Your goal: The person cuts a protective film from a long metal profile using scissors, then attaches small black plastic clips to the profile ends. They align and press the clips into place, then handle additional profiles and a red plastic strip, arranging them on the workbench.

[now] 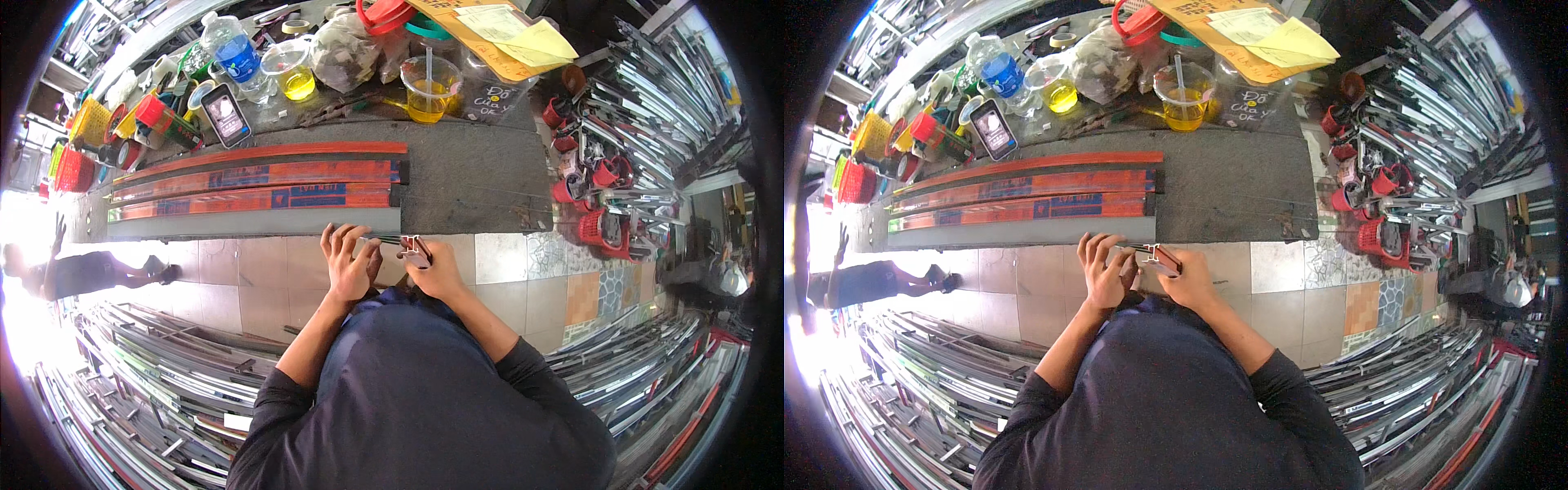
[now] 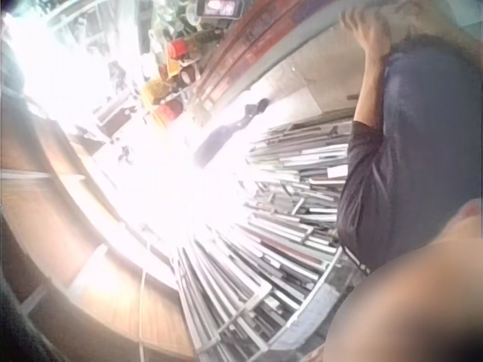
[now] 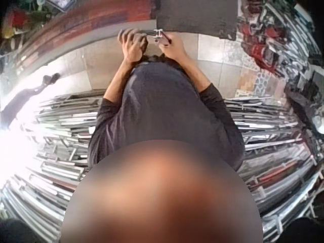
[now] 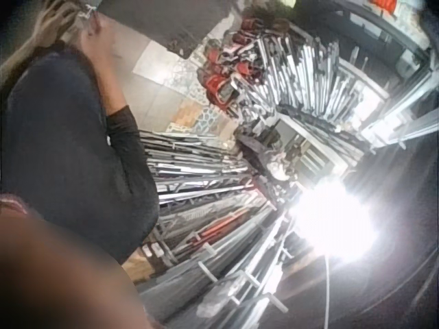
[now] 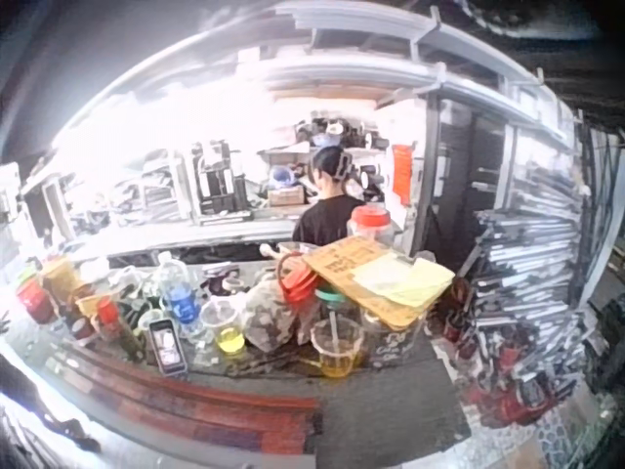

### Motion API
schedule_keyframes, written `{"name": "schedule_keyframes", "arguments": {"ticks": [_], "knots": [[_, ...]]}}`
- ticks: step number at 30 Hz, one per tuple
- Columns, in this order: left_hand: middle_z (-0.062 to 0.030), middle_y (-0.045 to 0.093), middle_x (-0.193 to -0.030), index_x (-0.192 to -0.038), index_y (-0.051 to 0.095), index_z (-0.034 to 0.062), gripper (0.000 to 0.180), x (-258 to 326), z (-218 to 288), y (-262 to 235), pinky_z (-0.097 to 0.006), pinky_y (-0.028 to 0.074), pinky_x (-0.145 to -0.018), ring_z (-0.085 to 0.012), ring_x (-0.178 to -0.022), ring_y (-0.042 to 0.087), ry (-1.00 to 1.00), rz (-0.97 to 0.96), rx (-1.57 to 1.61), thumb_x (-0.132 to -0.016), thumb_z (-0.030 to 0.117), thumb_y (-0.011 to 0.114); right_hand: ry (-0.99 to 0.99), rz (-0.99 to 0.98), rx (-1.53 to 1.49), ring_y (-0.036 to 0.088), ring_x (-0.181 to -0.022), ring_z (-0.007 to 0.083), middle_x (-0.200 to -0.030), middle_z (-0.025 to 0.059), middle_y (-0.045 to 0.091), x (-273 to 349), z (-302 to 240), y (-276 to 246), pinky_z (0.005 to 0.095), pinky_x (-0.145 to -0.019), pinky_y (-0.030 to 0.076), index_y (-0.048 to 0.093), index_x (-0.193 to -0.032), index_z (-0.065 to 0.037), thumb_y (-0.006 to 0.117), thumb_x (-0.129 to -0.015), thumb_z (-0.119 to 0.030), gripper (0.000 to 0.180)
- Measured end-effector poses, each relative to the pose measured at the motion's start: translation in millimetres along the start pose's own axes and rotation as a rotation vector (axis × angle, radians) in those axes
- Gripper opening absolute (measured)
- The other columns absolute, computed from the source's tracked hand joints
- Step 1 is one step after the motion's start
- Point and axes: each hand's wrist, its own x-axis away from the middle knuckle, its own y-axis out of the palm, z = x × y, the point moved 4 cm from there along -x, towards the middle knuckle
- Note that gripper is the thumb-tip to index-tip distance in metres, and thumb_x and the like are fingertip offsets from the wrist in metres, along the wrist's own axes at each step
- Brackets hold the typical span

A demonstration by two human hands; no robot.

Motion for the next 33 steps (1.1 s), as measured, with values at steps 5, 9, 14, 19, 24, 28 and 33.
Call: {"name": "schedule_keyframes", "arguments": {"ticks": [5,9,14,19,24,28,33], "knots": [[-0.0015,0.074,-0.13,-0.116,0.084,0.0192,0.035,-10.9,2.7,-7.3,-0.064,0.036,-0.128,-0.0295,-0.127,0.068,0.068,0.006,-0.029,-0.082,0.014,0.092,0.036,-0.043,-0.054,0.079,-0.082,0.0182,-0.089,0.0128,0.083,10.6,-21.6,-4.6,0.0371,-0.076,0.06,0.084,-0.117,0.003,0.078,-0.099,-0.009,0.023],[-0.0016,0.077,-0.12,-0.116,0.086,0.0182,0.038,-26.2,1.7,-27.0,-0.056,0.046,-0.12,-0.0285,-0.118,0.071,0.088,-0.04,0.128,-0.08,0.01,0.093,0.004,-0.023,-0.114,0.076,-0.08,0.0168,-0.087,0.01,0.082,14.2,-39.4,-20.0,0.0348,-0.074,0.058,0.084,-0.118,0.005,0.08,-0.103,-0.012,0.023],[-0.0057,0.078,-0.114,-0.116,0.088,0.0114,0.042,-52.9,0.7,-52.7,-0.044,0.059,-0.097,-0.0304,-0.107,0.073,-0.066,-0.145,0.396,-0.076,-0.001,0.093,0.064,0.026,-0.119,0.067,-0.072,0.0094,-0.078,0.0013,0.074,12.1,-46.9,-43.1,0.0319,-0.067,0.052,0.085,-0.107,0.001,0.085,-0.106,-0.018,0.019],[-0.0115,0.077,-0.115,-0.109,0.087,0.0046,0.034,-92.1,-2.9,-71.8,-0.042,0.062,-0.094,-0.0302,-0.108,0.076,-0.107,-0.216,0.455,-0.077,-0.002,0.096,0.333,0.055,0.139,0.063,-0.069,0.0074,-0.07,0.0013,0.069,10.2,-66.9,-83.5,0.032,-0.062,0.048,0.078,-0.091,0.001,0.09,-0.103,-0.025,0.031],[-0.0096,0.071,-0.112,-0.116,0.075,-0.004,0.03,-123.4,-4.5,-87.6,-0.033,0.057,-0.092,-0.0193,-0.104,0.071,-0.196,-0.301,0.658,-0.089,-0.004,0.089,-0.217,0.182,0.291,0.077,-0.072,0.0399,-0.087,0.0195,0.075,11.9,-138.6,-135.7,0.0492,-0.07,0.057,0.061,-0.131,0.0,0.088,-0.104,-0.037,0.054],[-0.0077,0.072,-0.112,-0.117,0.076,-0.0043,0.034,-140.2,-8.6,-92.2,-0.031,0.056,-0.091,-0.0176,-0.1,0.07,-0.188,-0.345,0.698,-0.086,-0.009,0.089,-0.279,-0.027,0.274,0.074,-0.092,0.0557,-0.095,0.0276,0.076,7.9,-151.6,-137.0,0.0526,-0.077,0.058,0.057,-0.131,-0.001,0.073,-0.114,-0.025,0.034],[-0.0048,0.073,-0.109,-0.115,0.084,0.0016,0.038,-146.2,-20.5,-96.3,-0.031,0.055,-0.088,-0.0157,-0.101,0.07,-0.15,-0.364,0.76,-0.08,0.0,0.098,-0.194,-0.197,0.322,0.075,-0.092,0.0548,-0.097,0.0266,0.077,-2.9,-134.4,-118.7,0.057,-0.076,0.057,0.053,-0.132,-0.004,0.073,-0.113,-0.03,0.038]]}}
